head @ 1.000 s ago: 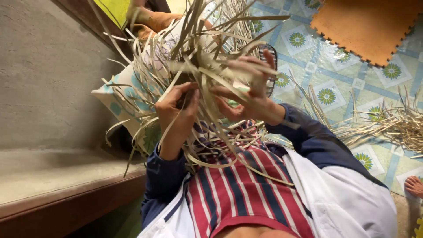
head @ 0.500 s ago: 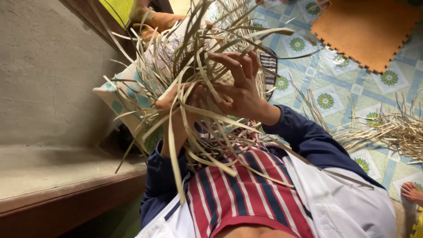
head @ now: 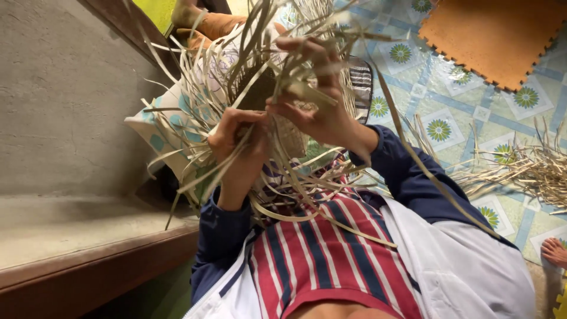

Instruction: A person is weaving a basket using dried plant fibers.

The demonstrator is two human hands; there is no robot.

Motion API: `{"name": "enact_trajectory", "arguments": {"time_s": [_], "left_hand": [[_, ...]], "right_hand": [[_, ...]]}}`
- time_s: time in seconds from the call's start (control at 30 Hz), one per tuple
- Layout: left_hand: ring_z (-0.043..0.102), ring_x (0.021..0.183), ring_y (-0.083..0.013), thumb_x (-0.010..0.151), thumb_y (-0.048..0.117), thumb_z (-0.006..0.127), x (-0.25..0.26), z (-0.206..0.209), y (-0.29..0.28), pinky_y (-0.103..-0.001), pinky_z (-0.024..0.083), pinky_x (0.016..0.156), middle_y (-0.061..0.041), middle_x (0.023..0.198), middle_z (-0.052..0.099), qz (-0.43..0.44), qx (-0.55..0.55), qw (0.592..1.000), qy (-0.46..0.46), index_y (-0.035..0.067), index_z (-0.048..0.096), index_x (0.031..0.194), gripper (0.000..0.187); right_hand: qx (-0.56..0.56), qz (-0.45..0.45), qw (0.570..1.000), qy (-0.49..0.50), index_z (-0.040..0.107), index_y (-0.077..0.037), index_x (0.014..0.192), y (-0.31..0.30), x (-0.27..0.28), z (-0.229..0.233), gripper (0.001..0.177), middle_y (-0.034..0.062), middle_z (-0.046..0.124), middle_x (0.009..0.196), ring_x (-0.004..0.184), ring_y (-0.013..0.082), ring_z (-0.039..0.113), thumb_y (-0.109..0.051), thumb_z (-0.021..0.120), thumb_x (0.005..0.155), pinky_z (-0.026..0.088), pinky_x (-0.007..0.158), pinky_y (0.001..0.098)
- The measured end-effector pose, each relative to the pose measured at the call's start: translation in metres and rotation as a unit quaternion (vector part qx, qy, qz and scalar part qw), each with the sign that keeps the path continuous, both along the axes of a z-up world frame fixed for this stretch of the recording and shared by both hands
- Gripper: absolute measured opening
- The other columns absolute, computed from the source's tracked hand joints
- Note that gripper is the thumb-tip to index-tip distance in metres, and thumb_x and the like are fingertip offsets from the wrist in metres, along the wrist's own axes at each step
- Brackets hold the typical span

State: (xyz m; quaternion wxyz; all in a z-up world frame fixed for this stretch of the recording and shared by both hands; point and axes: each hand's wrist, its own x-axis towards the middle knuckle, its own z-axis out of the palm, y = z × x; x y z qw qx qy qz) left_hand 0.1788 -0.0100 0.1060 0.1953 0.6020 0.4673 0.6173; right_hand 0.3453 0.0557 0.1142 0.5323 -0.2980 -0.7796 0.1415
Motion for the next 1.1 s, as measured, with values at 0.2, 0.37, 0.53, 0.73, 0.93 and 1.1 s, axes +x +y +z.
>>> {"name": "enact_trajectory", "arguments": {"time_s": [0.2, 0.37, 0.53, 0.73, 0.93, 1.1], "left_hand": [[0.069, 0.065, -0.0146, 0.09, -0.004, 0.075, -0.005, 0.012, -0.001, -0.025, 0.051, 0.059, -0.013, 0.082, 0.075, -0.063, -0.032, 0.996, -0.053, 0.005, 0.058, 0.097, 0.021], [0.071, 0.07, -0.0163, 0.092, 0.004, 0.078, -0.005, 0.007, -0.002, -0.026, 0.055, 0.067, -0.014, 0.084, 0.075, -0.122, -0.089, 0.985, -0.086, 0.006, 0.056, 0.105, 0.026], [0.07, 0.075, -0.0169, 0.094, 0.001, 0.073, -0.007, 0.01, 0.0, -0.029, 0.054, 0.069, -0.013, 0.085, 0.072, -0.15, -0.1, 0.982, -0.047, 0.009, 0.05, 0.106, 0.027], [0.065, 0.074, -0.0136, 0.093, -0.007, 0.066, -0.003, 0.017, -0.005, -0.027, 0.052, 0.068, -0.01, 0.082, 0.07, -0.194, -0.138, 0.968, -0.078, 0.012, 0.045, 0.105, 0.031], [0.07, 0.077, -0.0159, 0.089, -0.007, 0.07, -0.01, 0.003, -0.011, -0.032, 0.057, 0.072, -0.012, 0.083, 0.073, -0.21, -0.15, 0.964, -0.069, 0.011, 0.047, 0.107, 0.034], [0.073, 0.085, -0.0174, 0.086, -0.002, 0.073, -0.021, -0.007, -0.021, -0.027, 0.061, 0.077, -0.01, 0.1, 0.075, -0.152, -0.168, 0.974, -0.016, 0.007, 0.05, 0.106, 0.032]], "right_hand": [[0.139, -0.03, 0.99, -0.023, 0.079, -0.032, 0.095, -0.011, -0.001, -0.057, 0.014, -0.0052, 0.042, 0.146, 0.132, 0.0249, 0.033, -0.036, 0.091, 0.089, 0.009, 0.119, 0.055], [0.189, 0.031, 0.981, 0.013, 0.079, -0.025, 0.087, -0.001, -0.003, -0.063, 0.008, 0.0175, 0.056, 0.141, 0.133, 0.0381, 0.038, -0.031, 0.083, 0.089, 0.02, 0.113, 0.0461], [0.068, -0.048, 0.996, 0.035, 0.081, -0.018, 0.101, -0.023, 0.009, -0.055, 0.011, 0.0178, 0.058, 0.138, 0.132, 0.0352, 0.041, -0.018, 0.081, 0.09, 0.019, 0.118, 0.0438], [0.096, 0.014, 0.995, 0.016, 0.075, -0.017, 0.099, -0.021, 0.018, -0.048, 0.019, 0.019, 0.05, 0.149, 0.136, 0.0388, 0.041, -0.034, 0.077, 0.092, 0.018, 0.118, 0.0415], [0.103, 0.032, 0.99, 0.091, 0.074, -0.014, 0.08, -0.014, 0.008, -0.059, 0.024, 0.0213, 0.058, 0.142, 0.128, 0.0408, 0.05, -0.036, 0.078, 0.089, 0.024, 0.112, 0.0436], [0.171, -0.01, 0.985, 0.012, 0.081, -0.034, 0.095, -0.011, 0.007, -0.069, 0.013, -0.0003, 0.047, 0.146, 0.127, 0.0216, 0.041, -0.043, 0.071, 0.095, 0.019, 0.117, 0.051]]}}
